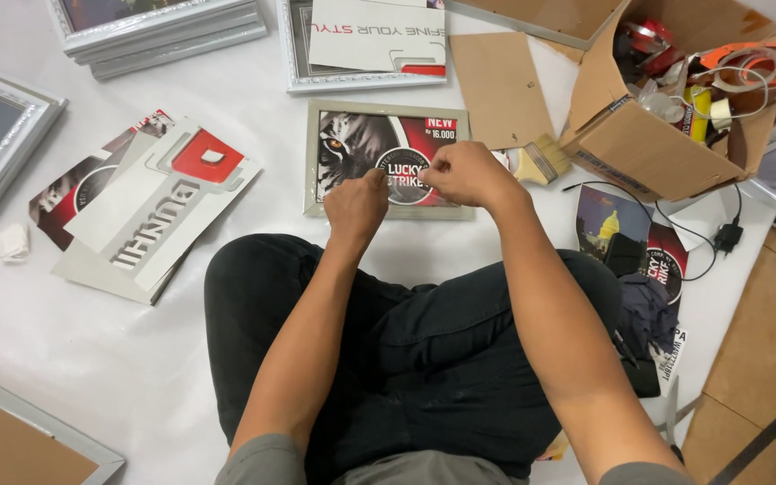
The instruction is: Assembling a picture frame by cleaning the glass, inserting a picture, and securing the backing board
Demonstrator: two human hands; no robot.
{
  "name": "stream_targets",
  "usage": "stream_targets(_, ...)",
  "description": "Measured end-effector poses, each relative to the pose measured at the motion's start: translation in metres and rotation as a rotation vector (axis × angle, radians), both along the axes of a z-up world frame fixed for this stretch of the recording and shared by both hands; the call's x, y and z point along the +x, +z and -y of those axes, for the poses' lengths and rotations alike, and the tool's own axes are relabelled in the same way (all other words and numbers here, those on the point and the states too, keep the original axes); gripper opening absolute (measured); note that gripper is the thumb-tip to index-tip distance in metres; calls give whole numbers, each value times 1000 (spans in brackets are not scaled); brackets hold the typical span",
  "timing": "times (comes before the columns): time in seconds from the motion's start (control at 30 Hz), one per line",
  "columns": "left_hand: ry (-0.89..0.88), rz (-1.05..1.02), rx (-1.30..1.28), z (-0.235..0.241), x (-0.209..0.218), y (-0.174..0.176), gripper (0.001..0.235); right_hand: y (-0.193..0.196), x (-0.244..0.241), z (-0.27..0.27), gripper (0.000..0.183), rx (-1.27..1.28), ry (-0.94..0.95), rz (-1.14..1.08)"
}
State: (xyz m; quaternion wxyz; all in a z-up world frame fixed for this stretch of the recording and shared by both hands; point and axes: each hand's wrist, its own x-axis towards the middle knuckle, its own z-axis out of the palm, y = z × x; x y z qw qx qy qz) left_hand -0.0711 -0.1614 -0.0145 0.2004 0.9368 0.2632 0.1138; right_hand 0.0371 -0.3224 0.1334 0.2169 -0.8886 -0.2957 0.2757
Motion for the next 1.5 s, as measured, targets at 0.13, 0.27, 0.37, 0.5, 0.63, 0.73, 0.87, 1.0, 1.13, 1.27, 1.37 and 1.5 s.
stream_targets(0.13,3,51,-34,-3,8,-2,18,-30,3,-10,31,18,-52,-353)
stream_targets(0.27,-75,29,-39,-19,34,3,17,-61,-10,-30,40,-200,224,-575)
stream_targets(0.37,-172,-75,-92,-37,59,8,19,-101,-6,-39,50,-369,390,-496)
stream_targets(0.5,-320,153,-416,-48,66,40,36,-89,22,-54,53,-349,291,-129)
stream_targets(0.63,-311,177,-399,-61,70,46,40,-114,56,-44,82,3,-22,-127)
stream_targets(0.73,-260,140,-152,-69,72,14,33,-130,77,-35,96,0,-202,0)
stream_targets(0.87,-338,-177,-47,-38,69,-3,28,-157,93,-22,75,44,-257,122)
stream_targets(1.0,-388,-472,72,4,59,-50,64,-201,80,-15,40,-92,-4,111)
stream_targets(1.13,-366,-737,-15,0,68,-24,89,-199,52,-31,46,-244,61,119)
stream_targets(1.27,-254,-757,-42,-22,85,-13,91,-189,46,-42,61,-280,46,64)
stream_targets(1.37,-179,-689,-59,-42,92,-17,95,-171,49,-47,68,-275,32,30)
stream_targets(1.5,-136,-585,-43,-56,91,-36,100,-164,54,-46,75,-272,8,-15)
